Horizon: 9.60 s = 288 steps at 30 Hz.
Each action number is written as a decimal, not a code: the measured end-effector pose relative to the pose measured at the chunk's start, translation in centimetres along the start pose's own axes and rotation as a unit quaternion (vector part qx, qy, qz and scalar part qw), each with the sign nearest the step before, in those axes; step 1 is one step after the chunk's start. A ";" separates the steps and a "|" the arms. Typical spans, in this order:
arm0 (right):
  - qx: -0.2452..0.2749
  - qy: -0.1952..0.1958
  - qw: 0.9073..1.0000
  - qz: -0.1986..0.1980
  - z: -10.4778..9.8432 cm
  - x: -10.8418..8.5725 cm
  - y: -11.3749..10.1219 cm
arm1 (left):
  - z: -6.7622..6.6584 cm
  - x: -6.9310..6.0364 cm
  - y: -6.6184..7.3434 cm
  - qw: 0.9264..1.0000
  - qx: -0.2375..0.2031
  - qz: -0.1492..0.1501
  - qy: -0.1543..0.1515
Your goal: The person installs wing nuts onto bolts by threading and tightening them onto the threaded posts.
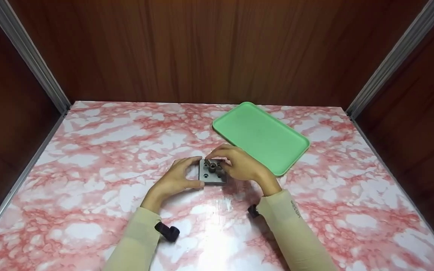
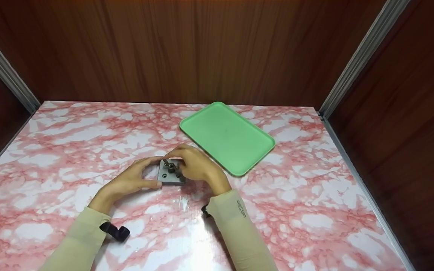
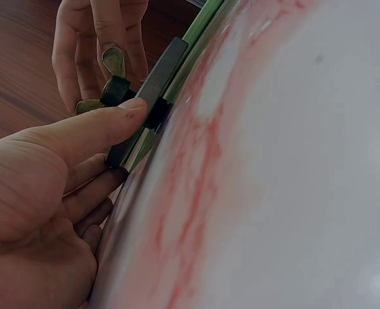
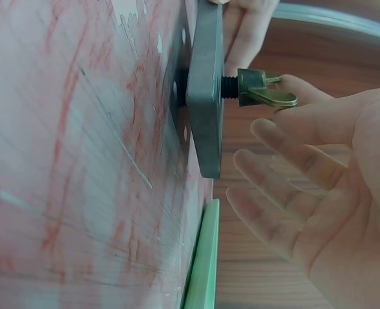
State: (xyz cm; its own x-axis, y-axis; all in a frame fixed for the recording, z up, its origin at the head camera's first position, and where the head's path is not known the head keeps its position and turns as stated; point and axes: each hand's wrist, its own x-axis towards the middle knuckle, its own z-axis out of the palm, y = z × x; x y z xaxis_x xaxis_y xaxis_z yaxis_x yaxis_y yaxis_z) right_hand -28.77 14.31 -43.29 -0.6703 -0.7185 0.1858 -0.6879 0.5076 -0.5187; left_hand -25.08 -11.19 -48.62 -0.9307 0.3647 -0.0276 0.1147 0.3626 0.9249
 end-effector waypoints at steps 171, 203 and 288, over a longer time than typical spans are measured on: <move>-0.054 0.095 0.987 0.115 1.4 0.3 -1.0 | -0.1 -0.1 0.0 0.999 0.037 -0.001 0.001; 0.004 0.003 1.000 -0.009 -0.6 -0.4 0.2 | -0.1 -0.1 0.1 1.000 0.023 0.006 -0.003; 0.013 -0.037 0.997 0.066 -0.6 -0.6 -0.2 | -0.1 -0.2 0.1 1.000 0.013 -0.003 0.001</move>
State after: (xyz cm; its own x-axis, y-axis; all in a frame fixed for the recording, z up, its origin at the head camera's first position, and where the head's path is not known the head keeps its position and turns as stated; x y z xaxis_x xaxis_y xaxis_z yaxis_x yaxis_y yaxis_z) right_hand -28.36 14.95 -42.83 -0.7307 -0.6807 0.0527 -0.5877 0.5879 -0.5558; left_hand -24.95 -11.26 -48.48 -0.9319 0.3611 -0.0326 0.1177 0.3863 0.9148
